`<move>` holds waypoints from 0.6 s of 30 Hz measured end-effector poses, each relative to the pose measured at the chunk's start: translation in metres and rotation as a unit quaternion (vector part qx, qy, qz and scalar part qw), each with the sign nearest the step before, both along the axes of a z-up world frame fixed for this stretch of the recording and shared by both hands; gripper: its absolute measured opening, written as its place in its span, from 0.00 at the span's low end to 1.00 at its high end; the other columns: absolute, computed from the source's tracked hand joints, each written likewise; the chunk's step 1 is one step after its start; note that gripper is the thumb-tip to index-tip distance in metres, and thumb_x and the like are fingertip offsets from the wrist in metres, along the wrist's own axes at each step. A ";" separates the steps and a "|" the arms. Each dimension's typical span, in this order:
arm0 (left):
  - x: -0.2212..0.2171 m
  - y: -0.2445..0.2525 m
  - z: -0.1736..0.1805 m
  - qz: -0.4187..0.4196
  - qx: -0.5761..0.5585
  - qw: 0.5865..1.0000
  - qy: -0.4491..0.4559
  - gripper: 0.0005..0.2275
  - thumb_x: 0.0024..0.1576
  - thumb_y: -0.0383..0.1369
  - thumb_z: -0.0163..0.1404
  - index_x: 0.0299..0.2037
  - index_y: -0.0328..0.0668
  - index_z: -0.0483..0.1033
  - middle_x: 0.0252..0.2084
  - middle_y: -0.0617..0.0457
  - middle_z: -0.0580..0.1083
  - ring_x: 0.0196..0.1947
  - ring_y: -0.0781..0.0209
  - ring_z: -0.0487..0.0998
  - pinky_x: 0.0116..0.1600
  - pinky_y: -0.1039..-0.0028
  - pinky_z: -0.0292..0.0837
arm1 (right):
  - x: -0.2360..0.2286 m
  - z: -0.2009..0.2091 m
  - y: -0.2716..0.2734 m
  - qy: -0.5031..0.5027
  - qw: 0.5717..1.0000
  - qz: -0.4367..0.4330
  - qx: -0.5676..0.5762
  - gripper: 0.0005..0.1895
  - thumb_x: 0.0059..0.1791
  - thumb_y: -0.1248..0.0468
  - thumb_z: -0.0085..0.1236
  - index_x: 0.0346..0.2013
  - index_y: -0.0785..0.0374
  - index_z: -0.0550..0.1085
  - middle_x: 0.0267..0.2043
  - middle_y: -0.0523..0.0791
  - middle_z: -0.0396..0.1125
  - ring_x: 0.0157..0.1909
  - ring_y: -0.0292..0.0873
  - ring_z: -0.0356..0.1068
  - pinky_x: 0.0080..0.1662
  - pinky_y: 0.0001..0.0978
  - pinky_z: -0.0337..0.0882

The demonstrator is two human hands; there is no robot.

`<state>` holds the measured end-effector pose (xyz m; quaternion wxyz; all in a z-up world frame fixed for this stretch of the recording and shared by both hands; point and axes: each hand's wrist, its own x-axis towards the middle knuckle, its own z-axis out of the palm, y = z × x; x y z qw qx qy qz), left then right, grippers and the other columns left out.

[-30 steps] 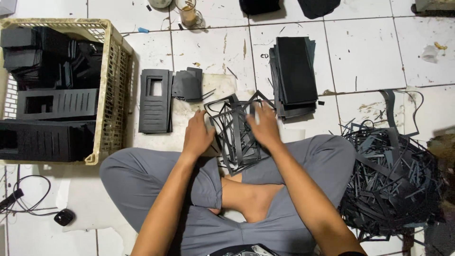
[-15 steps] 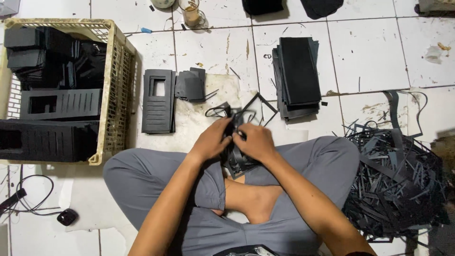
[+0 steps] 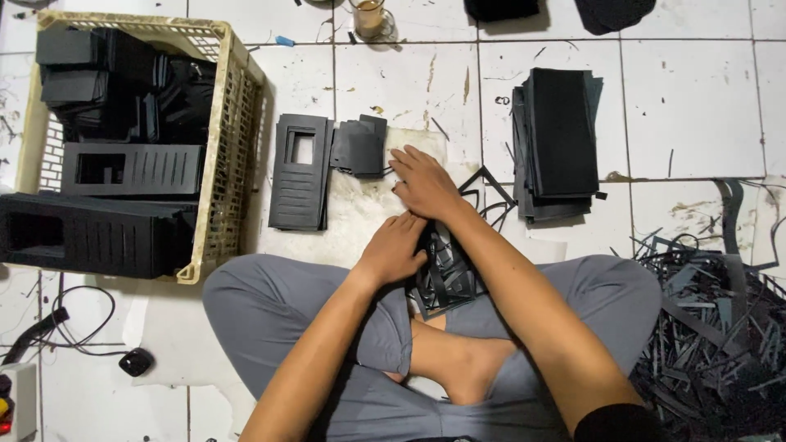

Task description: Remove internal waste strips from pre-cut leather components

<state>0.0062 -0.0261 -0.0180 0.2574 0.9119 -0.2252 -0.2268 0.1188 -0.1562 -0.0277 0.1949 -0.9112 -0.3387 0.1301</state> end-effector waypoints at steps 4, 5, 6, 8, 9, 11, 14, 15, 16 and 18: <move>-0.001 0.000 -0.002 0.027 -0.039 0.998 -0.028 0.30 0.54 0.32 0.51 0.69 0.32 0.59 0.66 0.36 0.67 0.69 0.42 0.64 0.71 0.57 0.57 | -0.002 -0.015 -0.013 0.014 0.999 0.018 0.047 0.17 0.51 0.64 0.47 0.50 0.63 0.79 0.61 0.50 0.70 0.70 0.55 0.61 0.66 0.48 0.61; -0.003 0.001 0.009 0.052 -0.057 0.996 -0.035 0.24 0.54 0.30 0.51 0.63 0.34 0.66 0.58 0.37 0.72 0.63 0.41 0.70 0.65 0.58 0.65 | -0.004 -0.024 -0.018 0.024 0.997 0.019 0.072 0.15 0.50 0.64 0.49 0.47 0.63 0.80 0.56 0.50 0.72 0.66 0.54 0.65 0.63 0.46 0.64; -0.004 0.002 0.020 0.076 -0.075 0.993 -0.043 0.19 0.53 0.28 0.52 0.56 0.35 0.73 0.51 0.39 0.76 0.56 0.40 0.76 0.60 0.59 0.72 | -0.005 -0.033 -0.022 0.034 0.994 0.018 0.099 0.13 0.49 0.64 0.52 0.44 0.63 0.80 0.50 0.51 0.74 0.62 0.53 0.69 0.61 0.44 0.67; -0.006 0.005 0.008 0.123 -0.077 0.987 -0.067 0.15 0.54 0.29 0.52 0.52 0.42 0.77 0.45 0.45 0.78 0.51 0.46 0.79 0.54 0.63 0.76 | -0.013 -0.018 -0.028 0.049 0.994 0.025 0.098 0.11 0.50 0.62 0.51 0.40 0.62 0.80 0.48 0.50 0.74 0.60 0.53 0.70 0.61 0.45 0.67; -0.006 0.007 0.002 0.171 -0.079 0.978 -0.091 0.12 0.55 0.29 0.51 0.48 0.48 0.80 0.40 0.51 0.79 0.47 0.51 0.82 0.49 0.68 0.79 | -0.017 -0.011 -0.031 0.063 0.993 0.033 0.098 0.11 0.51 0.60 0.51 0.35 0.60 0.81 0.45 0.49 0.75 0.59 0.52 0.71 0.60 0.45 0.66; -0.006 0.007 0.000 0.201 -0.070 0.969 -0.125 0.10 0.54 0.30 0.52 0.46 0.44 0.79 0.41 0.47 0.78 0.47 0.48 0.81 0.50 0.66 0.78 | -0.025 0.005 -0.036 0.093 0.989 0.038 0.112 0.12 0.52 0.61 0.50 0.34 0.59 0.81 0.43 0.48 0.76 0.57 0.52 0.72 0.60 0.46 0.66; 0.001 0.006 0.036 0.225 -0.095 0.963 -0.112 0.14 0.55 0.28 0.50 0.51 0.35 0.72 0.52 0.35 0.72 0.56 0.36 0.74 0.58 0.56 0.71 | -0.036 0.006 -0.047 0.179 0.965 -0.020 0.193 0.11 0.50 0.63 0.51 0.34 0.59 0.82 0.40 0.50 0.77 0.52 0.55 0.74 0.57 0.49 0.68; 0.006 0.006 0.055 0.220 -0.128 0.965 -0.066 0.20 0.55 0.26 0.47 0.59 0.31 0.66 0.60 0.27 0.68 0.64 0.28 0.67 0.66 0.48 0.64 | -0.040 0.002 -0.052 0.234 0.934 -0.083 0.257 0.11 0.47 0.66 0.53 0.36 0.61 0.83 0.39 0.53 0.78 0.49 0.59 0.76 0.54 0.52 0.71; 0.007 0.005 0.050 0.219 -0.129 0.965 -0.066 0.20 0.55 0.26 0.47 0.59 0.31 0.66 0.60 0.27 0.68 0.64 0.28 0.67 0.66 0.48 0.64 | -0.033 0.000 -0.052 0.233 0.934 -0.084 0.257 0.11 0.47 0.66 0.53 0.36 0.61 0.83 0.39 0.53 0.78 0.49 0.59 0.76 0.54 0.52 0.71; 0.009 0.003 0.039 0.192 -0.108 0.975 0.026 0.26 0.56 0.34 0.48 0.67 0.34 0.62 0.63 0.30 0.67 0.69 0.32 0.63 0.70 0.49 0.59 | -0.020 -0.005 -0.053 0.182 0.887 -0.248 0.345 0.12 0.47 0.66 0.51 0.35 0.57 0.84 0.38 0.47 0.79 0.46 0.43 0.76 0.51 0.36 0.72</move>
